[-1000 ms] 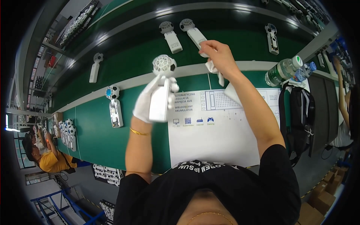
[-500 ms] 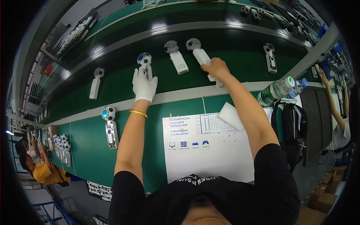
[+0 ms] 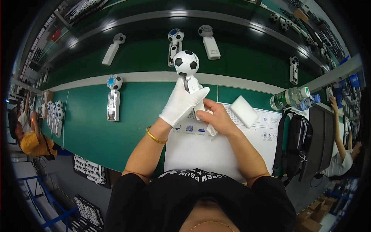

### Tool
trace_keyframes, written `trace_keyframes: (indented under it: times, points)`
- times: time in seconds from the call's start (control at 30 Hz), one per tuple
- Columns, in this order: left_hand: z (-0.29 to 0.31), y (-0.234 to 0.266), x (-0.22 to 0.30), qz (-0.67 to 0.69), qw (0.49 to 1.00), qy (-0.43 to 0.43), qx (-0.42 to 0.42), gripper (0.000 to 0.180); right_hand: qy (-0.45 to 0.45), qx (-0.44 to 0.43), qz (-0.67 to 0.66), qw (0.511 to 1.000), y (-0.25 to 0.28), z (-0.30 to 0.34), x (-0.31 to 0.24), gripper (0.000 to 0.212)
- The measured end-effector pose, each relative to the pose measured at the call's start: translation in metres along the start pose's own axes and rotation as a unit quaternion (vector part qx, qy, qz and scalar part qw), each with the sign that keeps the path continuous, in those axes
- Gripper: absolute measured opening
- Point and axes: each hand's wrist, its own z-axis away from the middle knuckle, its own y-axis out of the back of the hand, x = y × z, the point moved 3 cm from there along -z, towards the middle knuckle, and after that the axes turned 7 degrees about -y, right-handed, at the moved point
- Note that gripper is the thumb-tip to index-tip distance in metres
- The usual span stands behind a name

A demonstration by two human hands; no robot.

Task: Assembling and checking small white plastic components on a factory production line.

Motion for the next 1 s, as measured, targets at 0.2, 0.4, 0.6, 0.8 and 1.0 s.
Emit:
trace_keyframes:
  times: [0.2,0.4,0.6,0.8,1.0]
  points:
    - [0.02,0.006,-0.013,-0.102,0.994,0.025,0.018,0.038,-0.083,-0.045,0.147,0.985,0.016,0.006,-0.015,0.033]
    - [0.032,0.001,-0.018,-0.172,0.984,0.055,-0.013,0.043,0.162,0.165,0.069,0.97,0.018,0.005,-0.09,0.019]
    - [0.035,-0.009,-0.034,-0.207,0.958,-0.197,-0.039,0.046,0.49,0.213,0.406,0.742,-0.037,-0.03,-0.086,0.016]
    - [0.045,-0.003,-0.02,-0.13,0.989,0.036,-0.064,0.041,0.226,0.103,0.538,0.805,-0.027,-0.052,-0.09,0.023]
    - [0.056,-0.012,-0.003,0.168,0.96,0.111,-0.196,0.033,-0.023,-0.312,-0.056,0.948,0.005,-0.061,-0.085,0.03]
